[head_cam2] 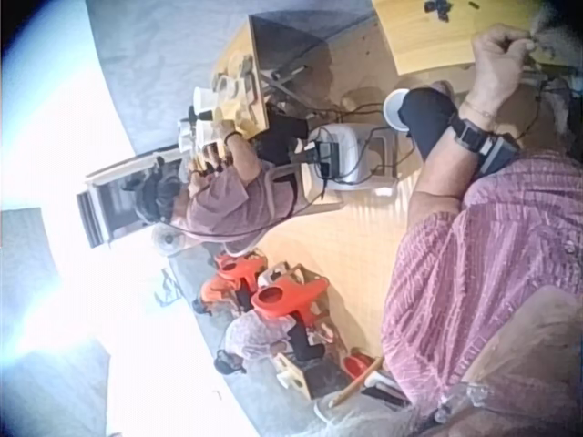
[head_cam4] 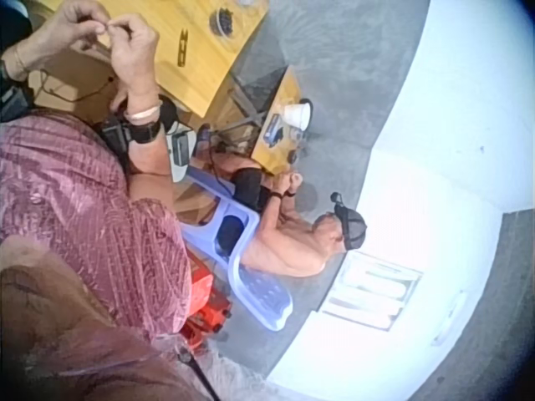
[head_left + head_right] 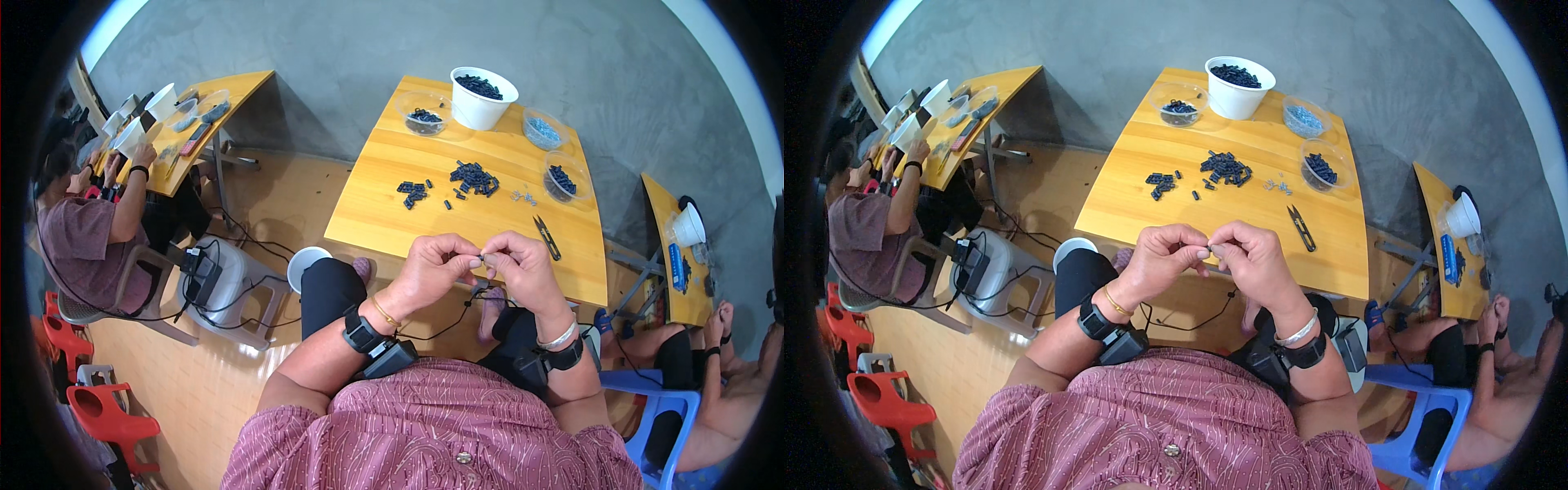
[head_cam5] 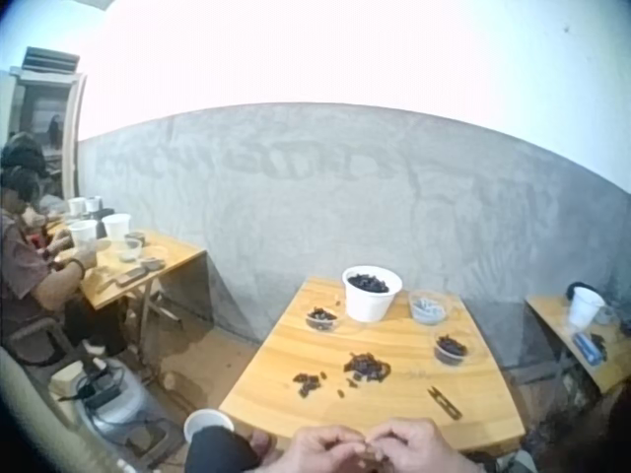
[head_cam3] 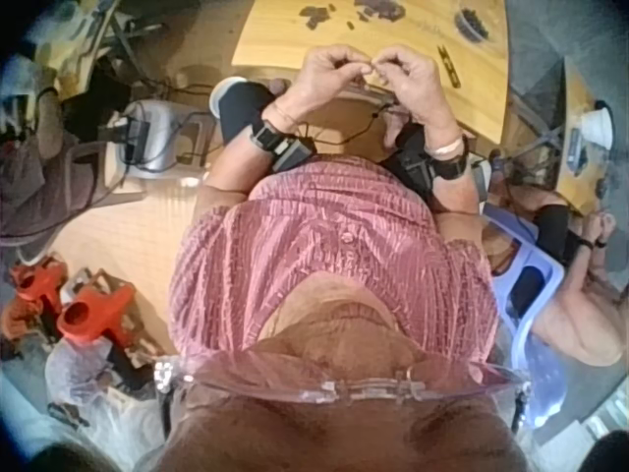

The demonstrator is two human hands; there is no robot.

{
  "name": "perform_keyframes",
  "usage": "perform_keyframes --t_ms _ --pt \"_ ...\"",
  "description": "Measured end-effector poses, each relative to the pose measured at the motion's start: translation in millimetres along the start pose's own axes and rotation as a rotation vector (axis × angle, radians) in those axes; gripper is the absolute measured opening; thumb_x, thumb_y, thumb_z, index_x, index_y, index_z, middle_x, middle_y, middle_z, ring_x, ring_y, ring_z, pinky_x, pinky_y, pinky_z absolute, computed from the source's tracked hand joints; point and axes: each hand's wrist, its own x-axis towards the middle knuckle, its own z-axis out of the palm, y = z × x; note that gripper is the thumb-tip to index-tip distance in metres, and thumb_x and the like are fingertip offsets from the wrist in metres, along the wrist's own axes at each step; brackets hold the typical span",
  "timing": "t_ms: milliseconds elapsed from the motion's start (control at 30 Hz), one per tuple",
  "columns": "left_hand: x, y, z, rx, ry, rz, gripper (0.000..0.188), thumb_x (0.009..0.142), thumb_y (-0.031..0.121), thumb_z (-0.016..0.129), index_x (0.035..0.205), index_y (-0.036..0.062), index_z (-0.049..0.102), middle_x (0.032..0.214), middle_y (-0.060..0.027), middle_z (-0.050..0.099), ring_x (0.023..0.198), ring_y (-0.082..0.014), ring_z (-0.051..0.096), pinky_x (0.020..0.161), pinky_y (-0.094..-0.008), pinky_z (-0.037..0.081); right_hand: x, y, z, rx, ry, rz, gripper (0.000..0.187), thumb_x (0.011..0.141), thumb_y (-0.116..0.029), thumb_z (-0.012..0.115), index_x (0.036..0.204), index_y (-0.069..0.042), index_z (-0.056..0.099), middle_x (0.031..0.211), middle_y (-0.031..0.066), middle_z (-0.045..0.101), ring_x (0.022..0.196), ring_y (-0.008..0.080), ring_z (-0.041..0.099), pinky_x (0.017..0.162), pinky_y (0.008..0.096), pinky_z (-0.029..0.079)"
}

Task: Manually assembling small plastic sleeves and pins at a workshop table.

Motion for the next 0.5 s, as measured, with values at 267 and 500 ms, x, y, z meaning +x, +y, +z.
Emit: perform_keyframes --t_ms 267,500 --pt "2.0 -2.9 1.5 0.103 0.077 0.045 0.004 0.081 -0.002 0.057 0.085 -0.0041 0.059 0.079 -0.0071 0.060 0.066 -0.0126 0.060 0.058 -0.0222 0.051 4.8 10.5 16.5 -0.092 0.206 -0.074 0.008 0.078 0.005 0.053 0.077 0.000 0.059 0.066 0.0017 0.058 0.058 0.0068 0.053 0.052 0.0201 0.044" --pt "1.0 -3.7 -1.0 -0.164 0.120 -0.085 0.006 0.083 0.001 0.056 0.088 -0.0025 0.059 0.078 -0.0079 0.060 0.065 -0.0145 0.062 0.057 -0.0225 0.050 8.0 17.9 22.2 -0.091 0.247 -0.172 0.005 0.079 0.003 0.055 0.079 0.000 0.059 0.069 0.0037 0.059 0.061 0.0091 0.055 0.054 0.0212 0.045"
